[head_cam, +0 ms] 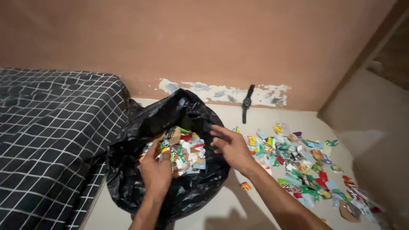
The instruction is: The person sits on the floor and picks up small pieces of trash, placing them into a black plastic bag. The person continues to gather trash from the floor and put it into the bag.
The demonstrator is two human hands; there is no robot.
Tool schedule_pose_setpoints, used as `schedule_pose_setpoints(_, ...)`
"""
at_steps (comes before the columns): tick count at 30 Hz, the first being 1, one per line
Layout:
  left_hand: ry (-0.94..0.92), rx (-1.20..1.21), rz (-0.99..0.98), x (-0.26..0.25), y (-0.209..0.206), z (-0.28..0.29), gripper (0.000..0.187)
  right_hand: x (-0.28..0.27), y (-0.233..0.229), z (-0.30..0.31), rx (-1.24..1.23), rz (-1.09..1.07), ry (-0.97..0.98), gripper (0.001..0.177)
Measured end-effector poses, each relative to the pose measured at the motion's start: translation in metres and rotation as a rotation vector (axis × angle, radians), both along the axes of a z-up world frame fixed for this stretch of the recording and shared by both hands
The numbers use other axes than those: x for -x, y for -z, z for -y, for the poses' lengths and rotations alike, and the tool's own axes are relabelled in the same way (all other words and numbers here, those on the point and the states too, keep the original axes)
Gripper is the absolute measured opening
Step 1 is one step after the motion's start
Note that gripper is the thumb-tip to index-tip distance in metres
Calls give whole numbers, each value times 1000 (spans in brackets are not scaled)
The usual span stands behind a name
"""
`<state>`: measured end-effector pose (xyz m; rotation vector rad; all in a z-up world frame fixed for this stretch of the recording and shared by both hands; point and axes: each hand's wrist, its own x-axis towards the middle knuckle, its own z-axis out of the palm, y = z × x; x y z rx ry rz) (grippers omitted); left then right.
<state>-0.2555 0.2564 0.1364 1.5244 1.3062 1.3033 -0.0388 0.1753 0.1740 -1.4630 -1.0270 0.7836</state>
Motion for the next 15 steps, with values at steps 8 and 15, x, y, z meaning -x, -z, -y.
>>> schedule_pose_setpoints(8, 194, 7, 32, -48, -16, 39, 42, -49, -22, 75, 40, 33, 160, 43)
schedule_pose_setpoints(15, 357, -111, -13, -105, -21, 81, 31, -93, -12, 141, 121, 59, 346, 37)
